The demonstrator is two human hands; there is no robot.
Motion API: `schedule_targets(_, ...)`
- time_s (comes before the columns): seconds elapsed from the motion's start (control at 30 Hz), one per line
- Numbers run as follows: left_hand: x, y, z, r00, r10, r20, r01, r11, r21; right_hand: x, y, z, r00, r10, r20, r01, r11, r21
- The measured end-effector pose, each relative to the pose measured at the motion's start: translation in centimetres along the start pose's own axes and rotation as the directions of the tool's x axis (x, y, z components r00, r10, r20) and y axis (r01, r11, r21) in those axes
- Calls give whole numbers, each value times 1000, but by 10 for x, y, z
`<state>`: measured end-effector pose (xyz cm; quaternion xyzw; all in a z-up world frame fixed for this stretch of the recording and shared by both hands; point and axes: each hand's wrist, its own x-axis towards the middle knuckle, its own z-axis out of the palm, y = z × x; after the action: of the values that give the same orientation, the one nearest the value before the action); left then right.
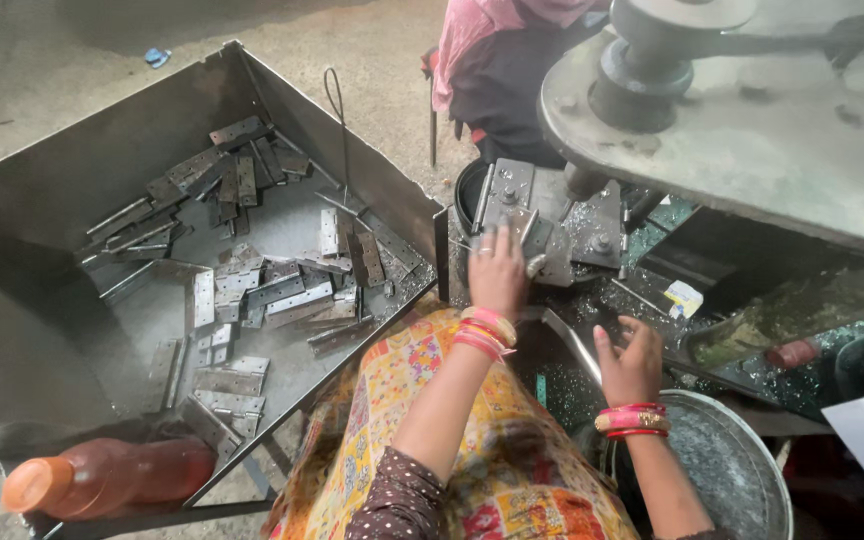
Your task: The person picks up metal plates from a bin and places them one by one into a vertical drilling machine. They use their right hand to pull a lever, lowering the drill bit into the plate, then release the lever and place the drilled plate into a separate bucket.
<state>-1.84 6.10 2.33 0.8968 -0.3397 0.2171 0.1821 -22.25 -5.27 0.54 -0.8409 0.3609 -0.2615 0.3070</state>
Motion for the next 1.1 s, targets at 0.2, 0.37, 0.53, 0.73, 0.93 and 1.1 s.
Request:
schedule_targets(0.2,-16,19,-4,993,82,81,-77,995,-61,-3,-6,0,996,-82,-19,82,997,8)
schedule_targets(0.37,-11,31,20,995,63,72,-50,984,-170,-5,16,9,996,-88,19,89,993,-83)
schedule_targets(0.53,-12,28,5,987,71,145,-43,982,-186,-35,75,51,920,43,388,148,881,-449)
schedule_targets(0.73,-14,26,8,978,100,183,-87,993,-79,-30,107,59,809,155,567,141,885,-444)
schedule_targets(0.93,15,27,43,992,49,113,-51,999,18,17,98,54,797,118,593,190,882,-432)
schedule_targets(1.1,17,25,37,991,77,108,-77,997,-2,-45,136,74,852,161,497,75,904,-422)
